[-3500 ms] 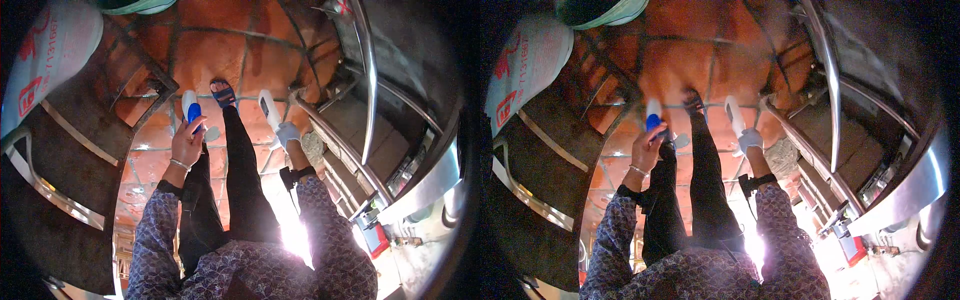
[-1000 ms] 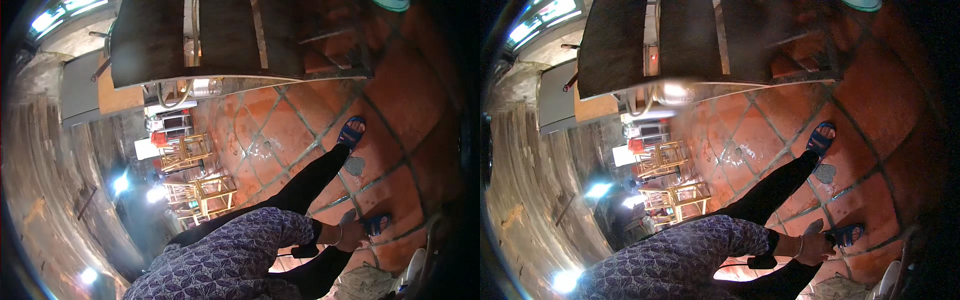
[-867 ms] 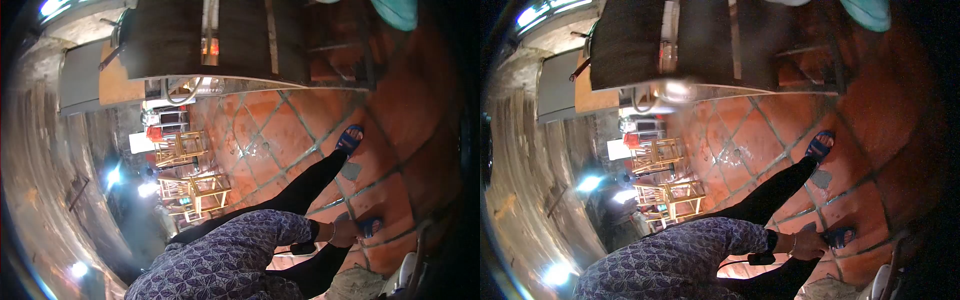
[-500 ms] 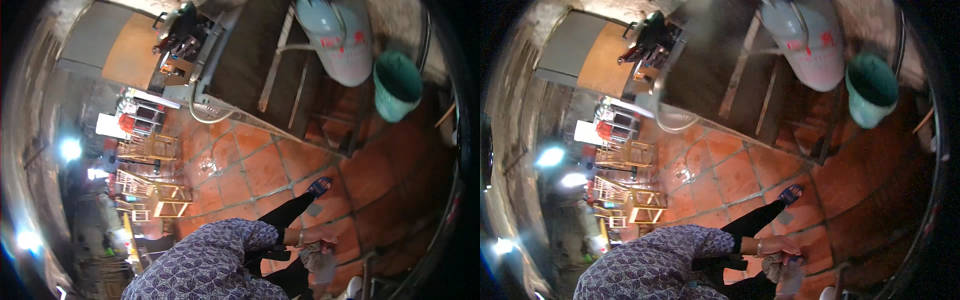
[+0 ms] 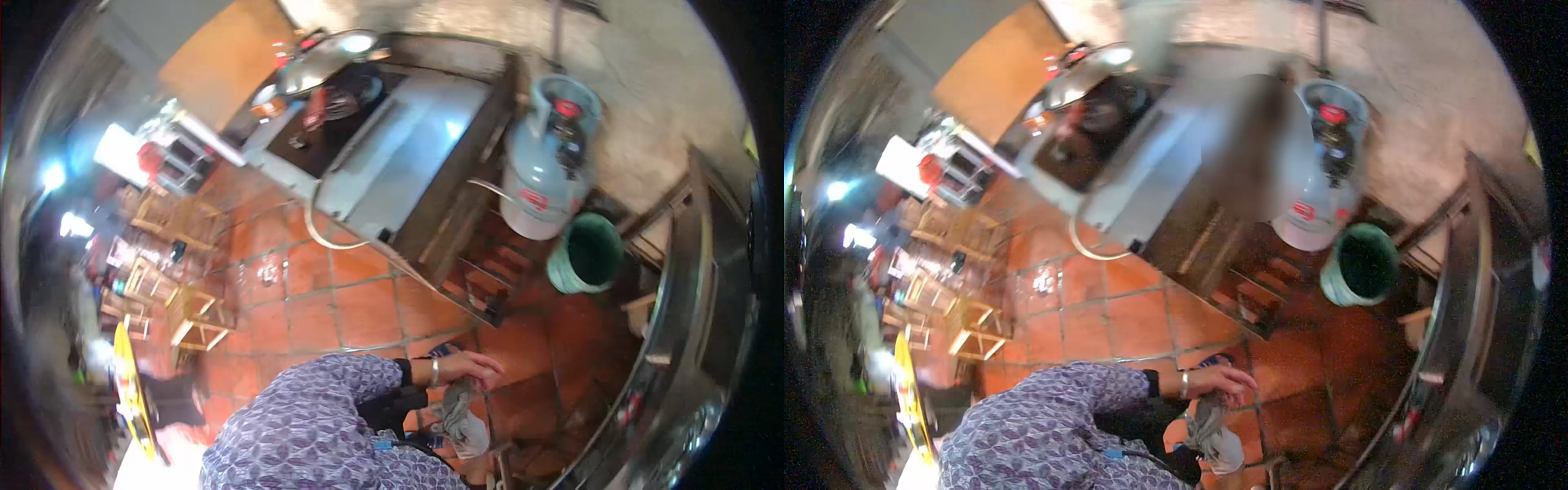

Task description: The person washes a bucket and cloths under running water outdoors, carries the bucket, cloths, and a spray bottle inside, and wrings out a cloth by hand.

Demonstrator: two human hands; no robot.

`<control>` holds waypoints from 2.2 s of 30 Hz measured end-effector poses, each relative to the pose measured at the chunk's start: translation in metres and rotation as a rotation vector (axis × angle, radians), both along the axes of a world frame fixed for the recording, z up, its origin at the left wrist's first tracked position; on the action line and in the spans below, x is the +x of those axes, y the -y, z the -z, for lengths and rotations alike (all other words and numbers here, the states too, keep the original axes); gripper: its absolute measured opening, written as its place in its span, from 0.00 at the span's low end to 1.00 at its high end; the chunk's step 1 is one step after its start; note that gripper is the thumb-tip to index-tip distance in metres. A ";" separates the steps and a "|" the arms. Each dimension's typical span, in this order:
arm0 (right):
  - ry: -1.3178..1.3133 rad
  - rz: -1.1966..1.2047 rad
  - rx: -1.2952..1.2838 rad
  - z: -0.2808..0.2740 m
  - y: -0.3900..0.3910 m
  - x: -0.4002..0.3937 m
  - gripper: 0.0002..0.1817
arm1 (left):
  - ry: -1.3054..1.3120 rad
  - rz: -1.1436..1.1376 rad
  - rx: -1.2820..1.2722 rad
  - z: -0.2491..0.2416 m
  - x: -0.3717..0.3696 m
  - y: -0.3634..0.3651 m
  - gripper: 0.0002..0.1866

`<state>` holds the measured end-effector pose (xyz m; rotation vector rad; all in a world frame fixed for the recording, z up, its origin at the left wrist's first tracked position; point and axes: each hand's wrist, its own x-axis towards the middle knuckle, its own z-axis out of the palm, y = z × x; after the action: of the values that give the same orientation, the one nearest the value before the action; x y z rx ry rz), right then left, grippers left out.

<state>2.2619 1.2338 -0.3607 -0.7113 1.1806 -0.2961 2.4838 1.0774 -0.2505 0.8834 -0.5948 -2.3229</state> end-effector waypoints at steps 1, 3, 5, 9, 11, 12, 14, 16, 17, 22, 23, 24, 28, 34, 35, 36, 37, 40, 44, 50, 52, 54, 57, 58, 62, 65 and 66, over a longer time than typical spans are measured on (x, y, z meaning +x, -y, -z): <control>0.079 -0.012 0.040 -0.005 0.001 0.003 0.27 | 0.095 0.021 -0.065 -0.023 0.007 0.008 0.20; 0.464 0.064 0.145 0.009 -0.004 0.025 0.27 | 0.167 0.277 0.058 -0.048 0.016 0.046 0.19; 1.024 0.098 0.137 0.058 -0.024 0.054 0.26 | 0.314 0.247 0.121 -0.041 -0.003 0.056 0.13; 0.067 -0.014 -0.119 -0.048 0.064 0.091 0.27 | 0.279 0.366 0.108 -0.017 -0.035 0.081 0.05; -0.013 0.102 -0.098 -0.082 0.075 0.089 0.28 | 0.281 0.458 0.097 -0.017 -0.056 0.078 0.06; -0.003 0.169 -0.016 -0.099 0.079 0.080 0.27 | 0.290 0.401 0.099 -0.015 -0.065 0.079 0.07; -0.005 0.279 0.057 -0.127 0.071 0.087 0.27 | 0.353 0.494 0.012 0.001 -0.039 0.071 0.07; -0.041 0.378 0.109 -0.133 0.054 0.083 0.22 | 0.457 0.578 -0.214 -0.008 -0.056 0.052 0.10; -0.042 0.433 0.099 -0.134 0.045 0.083 0.22 | 0.449 0.629 -0.239 -0.008 -0.059 0.049 0.10; -0.533 0.243 -0.157 -0.137 -0.010 0.078 0.22 | 0.971 1.279 -0.198 0.000 -0.046 0.031 0.16; -0.552 0.285 -0.147 -0.140 -0.027 0.079 0.22 | 0.958 1.317 -0.230 0.001 -0.049 0.019 0.16; -0.589 0.350 -0.183 -0.144 -0.046 0.081 0.23 | 0.832 1.280 -0.218 -0.001 -0.050 0.003 0.14; -0.075 0.669 0.013 -0.155 -0.120 0.082 0.24 | 0.579 1.229 -0.285 -0.032 -0.081 -0.060 0.06; 0.044 1.401 -0.628 -0.141 -0.263 0.132 0.19 | 0.169 1.366 -0.498 -0.061 -0.122 -0.161 0.14; -0.093 1.417 -0.668 -0.157 -0.285 0.133 0.21 | 0.122 1.426 -0.576 -0.065 -0.125 -0.177 0.14; -0.230 1.433 -0.707 -0.171 -0.301 0.131 0.23 | 0.143 1.413 -0.590 -0.079 -0.133 -0.198 0.14; -0.219 1.427 -0.718 -0.184 -0.314 0.128 0.23 | 0.051 1.546 -0.793 -0.096 -0.146 -0.224 0.13; -0.056 1.512 -0.304 -0.193 -0.349 0.135 0.24 | -0.084 1.754 -0.889 -0.074 -0.152 -0.275 0.13; 0.043 1.399 -0.266 -0.184 -0.391 0.142 0.24 | -0.053 1.893 -0.559 -0.063 -0.162 -0.332 0.16; 0.797 1.996 -0.612 -0.196 -0.422 0.122 0.22 | -0.434 1.971 -1.427 -0.043 -0.200 -0.375 0.21; 0.354 2.019 -0.520 -0.211 -0.438 0.109 0.22 | -0.425 2.104 -1.430 -0.051 -0.220 -0.394 0.20; 0.305 2.069 -0.367 -0.208 -0.451 0.100 0.22 | -0.414 2.147 -1.573 -0.062 -0.237 -0.417 0.20; -0.176 1.938 -0.069 -0.188 -0.474 0.085 0.22 | -0.519 2.141 -1.756 -0.058 -0.265 -0.457 0.18; -0.042 2.084 -0.159 -0.171 -0.476 0.087 0.22 | -0.481 2.202 -1.753 -0.059 -0.274 -0.471 0.17; 0.033 2.416 0.186 -0.167 -0.502 0.077 0.28 | -0.743 2.093 -1.631 -0.061 -0.299 -0.517 0.14; 0.558 2.733 -0.086 -0.096 -0.507 0.100 0.22 | -0.860 2.164 -1.476 -0.067 -0.310 -0.553 0.14; 0.317 2.656 -0.124 -0.090 -0.513 0.106 0.19 | -0.885 2.202 -1.377 -0.069 -0.307 -0.566 0.13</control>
<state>2.3678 1.7467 -0.2705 1.2779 1.0294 -2.4617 2.1766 1.6430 -0.1819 -2.2683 -2.7573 -1.6951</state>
